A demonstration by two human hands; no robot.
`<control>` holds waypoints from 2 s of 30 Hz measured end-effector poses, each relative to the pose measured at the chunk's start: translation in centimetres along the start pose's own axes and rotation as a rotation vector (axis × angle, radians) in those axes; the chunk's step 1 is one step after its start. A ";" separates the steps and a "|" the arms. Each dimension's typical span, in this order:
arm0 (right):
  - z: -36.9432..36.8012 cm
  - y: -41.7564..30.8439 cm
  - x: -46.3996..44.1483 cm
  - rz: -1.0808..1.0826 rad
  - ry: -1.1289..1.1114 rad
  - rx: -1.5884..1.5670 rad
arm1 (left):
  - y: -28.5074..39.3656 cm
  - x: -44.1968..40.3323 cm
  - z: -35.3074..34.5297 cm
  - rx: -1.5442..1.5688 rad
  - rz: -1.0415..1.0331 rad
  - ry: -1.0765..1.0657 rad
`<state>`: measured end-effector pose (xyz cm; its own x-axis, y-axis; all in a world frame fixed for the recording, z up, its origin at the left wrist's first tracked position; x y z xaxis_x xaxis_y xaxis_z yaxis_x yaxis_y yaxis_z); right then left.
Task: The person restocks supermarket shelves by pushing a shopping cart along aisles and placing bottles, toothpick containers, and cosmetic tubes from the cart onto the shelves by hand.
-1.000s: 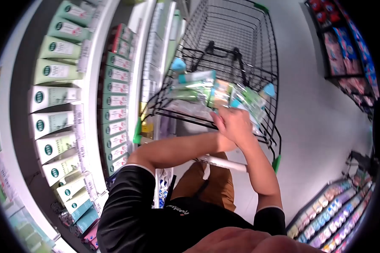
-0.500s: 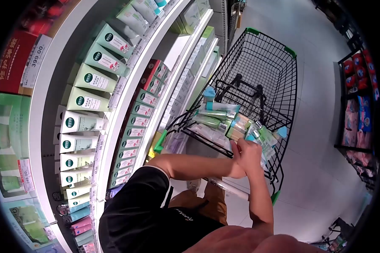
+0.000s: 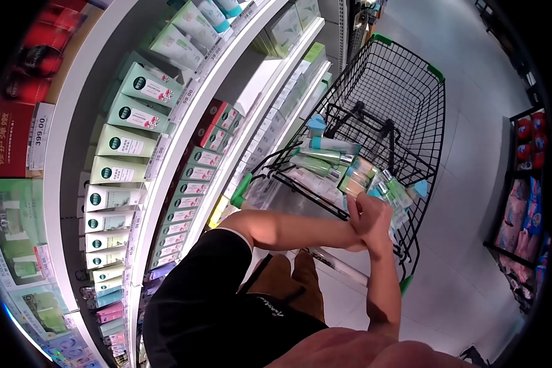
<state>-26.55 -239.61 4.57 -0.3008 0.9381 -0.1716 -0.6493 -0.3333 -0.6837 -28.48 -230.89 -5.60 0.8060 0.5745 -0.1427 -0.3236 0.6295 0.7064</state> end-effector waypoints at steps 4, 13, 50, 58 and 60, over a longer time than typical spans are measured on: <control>0.6 1.3 -1.8 0.028 0.012 0.012 | -1.5 -2.1 0.7 0.000 0.006 0.001; 1.8 3.3 -4.9 0.007 -0.031 0.073 | -3.1 -6.0 2.6 0.010 -0.015 -0.010; 7.9 6.9 -11.1 -0.078 0.040 0.080 | -2.9 -14.8 7.6 -0.009 -0.140 -0.137; 7.8 8.2 -12.3 -0.135 -0.056 0.189 | -3.8 -16.2 8.4 -0.033 -0.161 -0.135; 8.0 8.4 -12.5 -0.137 -0.050 0.187 | -4.2 -16.6 8.6 -0.041 -0.162 -0.128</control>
<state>-33.81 -254.91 6.69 -0.2323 0.9715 -0.0475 -0.8034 -0.2191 -0.5536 -36.20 -247.55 -0.21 0.9046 0.3947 -0.1613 -0.2026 0.7308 0.6518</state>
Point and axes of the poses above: each hand's wrist, its own x-axis away from the middle knuckle, its own z-axis out of the back of the hand, y = z × x, the point moved 8 cm from there along -x, towards the middle knuckle, and after that the axes turned 6 degrees about y, right-handed, at the moved point
